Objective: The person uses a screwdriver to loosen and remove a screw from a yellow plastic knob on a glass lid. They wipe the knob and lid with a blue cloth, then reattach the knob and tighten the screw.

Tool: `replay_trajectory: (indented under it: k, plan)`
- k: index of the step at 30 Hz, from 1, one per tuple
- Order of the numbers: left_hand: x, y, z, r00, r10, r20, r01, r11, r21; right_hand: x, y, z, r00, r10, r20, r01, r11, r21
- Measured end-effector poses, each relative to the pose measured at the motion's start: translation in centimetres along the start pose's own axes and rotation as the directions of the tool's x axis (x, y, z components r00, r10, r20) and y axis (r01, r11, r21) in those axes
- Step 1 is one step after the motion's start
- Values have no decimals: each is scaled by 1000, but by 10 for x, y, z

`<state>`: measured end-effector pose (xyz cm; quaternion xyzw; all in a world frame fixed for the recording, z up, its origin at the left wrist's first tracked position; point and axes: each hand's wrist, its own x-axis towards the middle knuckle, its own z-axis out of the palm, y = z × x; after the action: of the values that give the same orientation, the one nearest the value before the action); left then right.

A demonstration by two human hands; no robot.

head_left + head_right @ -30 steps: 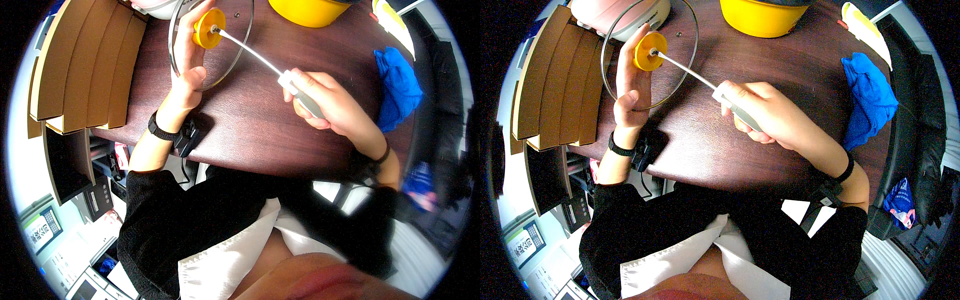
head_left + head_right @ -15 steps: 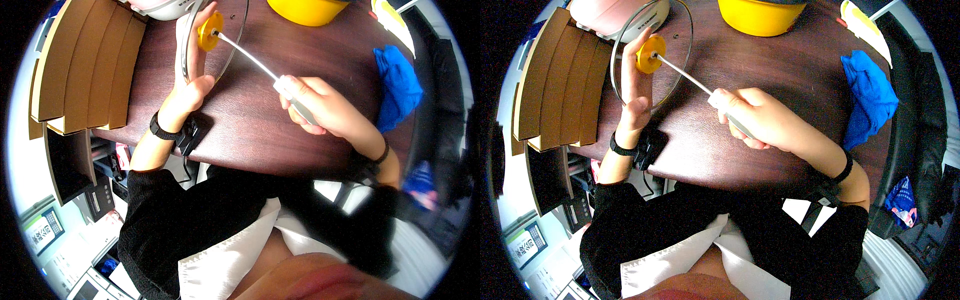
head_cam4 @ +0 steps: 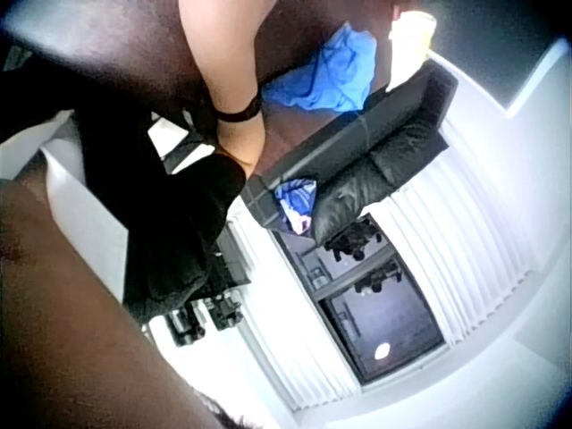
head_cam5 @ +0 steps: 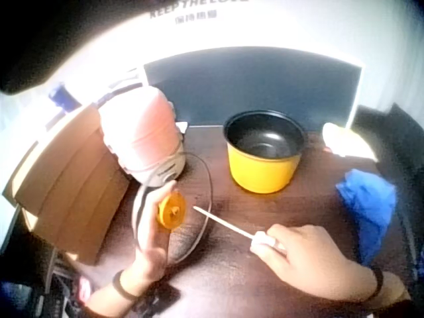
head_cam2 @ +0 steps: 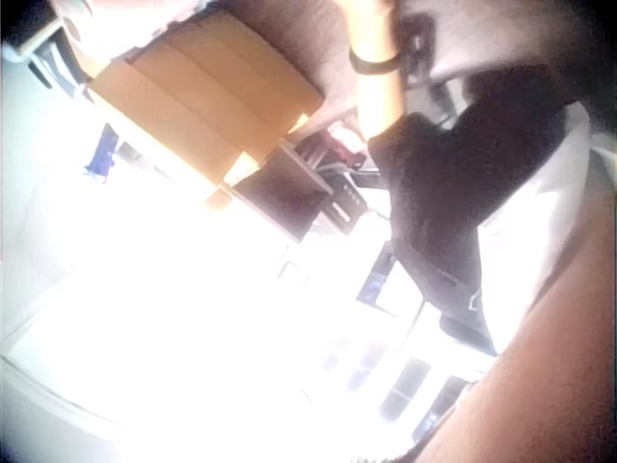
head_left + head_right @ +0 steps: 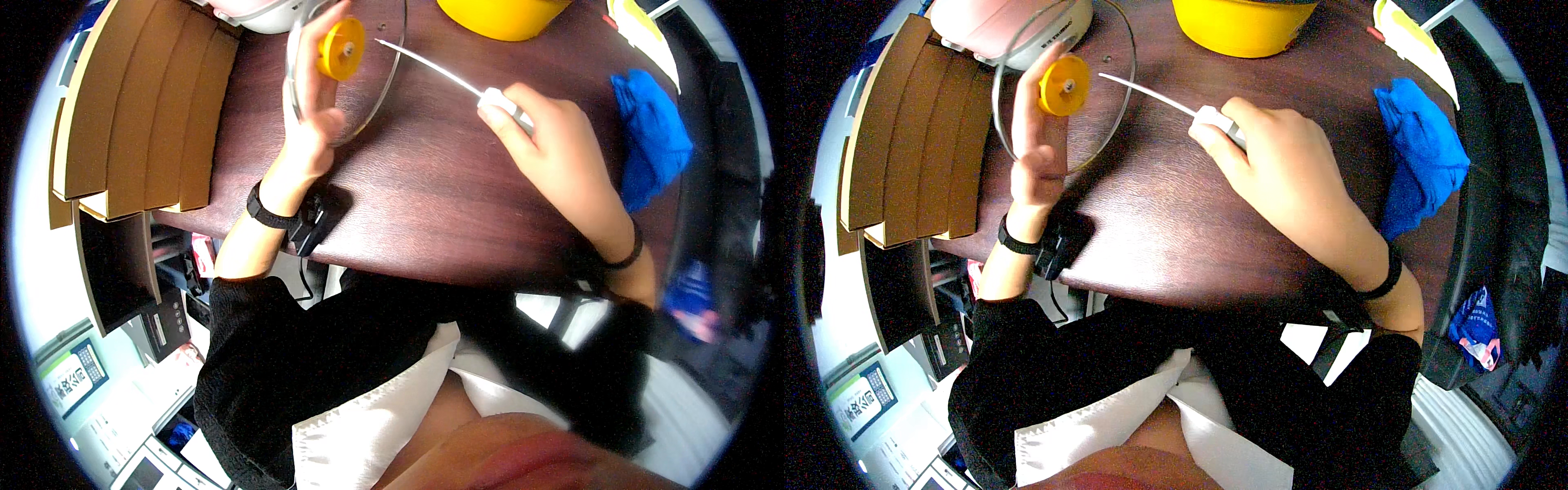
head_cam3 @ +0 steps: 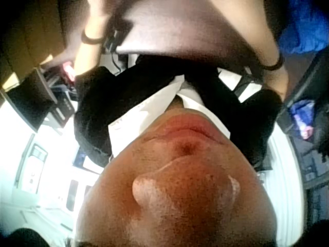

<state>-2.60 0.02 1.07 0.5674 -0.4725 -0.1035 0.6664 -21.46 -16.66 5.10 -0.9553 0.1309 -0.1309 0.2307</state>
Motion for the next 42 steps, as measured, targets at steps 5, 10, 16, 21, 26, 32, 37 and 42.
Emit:
replay_trajectory:
  k: [5,10,16,21,26,32,37,42]
  plan:
    - [6,4,-3,985,-58,-163,17,970,-243,1,-6,-9,945,132,301,-276,814,510]
    - [4,1,-6,990,-87,-113,50,954,-294,0,-11,-3,821,134,555,-549,454,702]
    - [1,10,0,980,-152,-127,101,935,-339,-2,-9,13,793,95,602,-589,375,716]
    - [1,9,2,978,-162,-128,112,937,-332,-3,-13,15,797,116,593,-594,330,733]
    - [1,8,4,982,-156,-109,116,945,-306,-3,-13,19,800,101,591,-580,383,719]
    - [1,8,4,980,-171,-101,133,943,-306,-4,-11,17,795,108,597,-591,358,723]
    - [0,8,6,980,-168,-104,129,944,-304,-5,-12,17,804,103,586,-580,355,733]
    - [0,4,6,990,-115,-80,90,960,-265,-4,-11,18,792,84,604,-591,349,727]
